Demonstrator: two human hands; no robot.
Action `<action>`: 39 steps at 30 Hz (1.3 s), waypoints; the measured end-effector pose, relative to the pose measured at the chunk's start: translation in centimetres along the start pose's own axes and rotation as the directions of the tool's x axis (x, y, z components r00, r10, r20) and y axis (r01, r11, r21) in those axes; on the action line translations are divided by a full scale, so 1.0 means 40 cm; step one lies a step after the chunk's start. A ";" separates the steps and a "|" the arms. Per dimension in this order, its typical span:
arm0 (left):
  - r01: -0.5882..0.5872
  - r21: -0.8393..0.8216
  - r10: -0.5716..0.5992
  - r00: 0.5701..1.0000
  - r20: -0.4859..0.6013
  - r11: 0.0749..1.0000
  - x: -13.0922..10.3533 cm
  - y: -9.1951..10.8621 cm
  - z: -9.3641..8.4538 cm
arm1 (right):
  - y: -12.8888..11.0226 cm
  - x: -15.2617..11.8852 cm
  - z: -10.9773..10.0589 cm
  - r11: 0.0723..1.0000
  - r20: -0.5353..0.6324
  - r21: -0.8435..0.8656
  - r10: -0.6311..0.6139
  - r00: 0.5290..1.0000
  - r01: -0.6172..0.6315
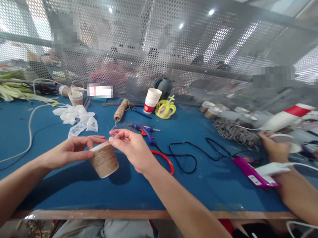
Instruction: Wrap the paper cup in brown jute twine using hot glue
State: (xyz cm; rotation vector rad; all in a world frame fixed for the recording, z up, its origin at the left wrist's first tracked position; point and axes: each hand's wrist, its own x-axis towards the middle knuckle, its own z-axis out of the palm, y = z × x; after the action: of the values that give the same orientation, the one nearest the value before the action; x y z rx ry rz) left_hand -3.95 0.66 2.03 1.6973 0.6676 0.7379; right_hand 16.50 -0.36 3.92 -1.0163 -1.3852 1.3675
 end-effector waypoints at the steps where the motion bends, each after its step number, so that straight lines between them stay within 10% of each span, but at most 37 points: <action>1: 0.002 -0.025 -0.002 1.000 0.005 1.000 -0.001 0.002 0.000 | 0.003 -0.001 -0.002 1.000 -0.005 0.007 0.006 1.000 -0.006; 39: -0.078 -0.188 0.108 0.982 0.156 0.979 -0.018 0.023 -0.012 | 0.025 -0.026 -0.001 0.962 0.134 0.245 0.092 0.987 -0.123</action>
State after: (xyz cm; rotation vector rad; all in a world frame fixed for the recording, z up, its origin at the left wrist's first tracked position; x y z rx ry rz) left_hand -4.75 0.21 2.91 1.6092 0.3947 0.6925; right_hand 16.74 -1.32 2.86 -0.8605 -1.2171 1.6641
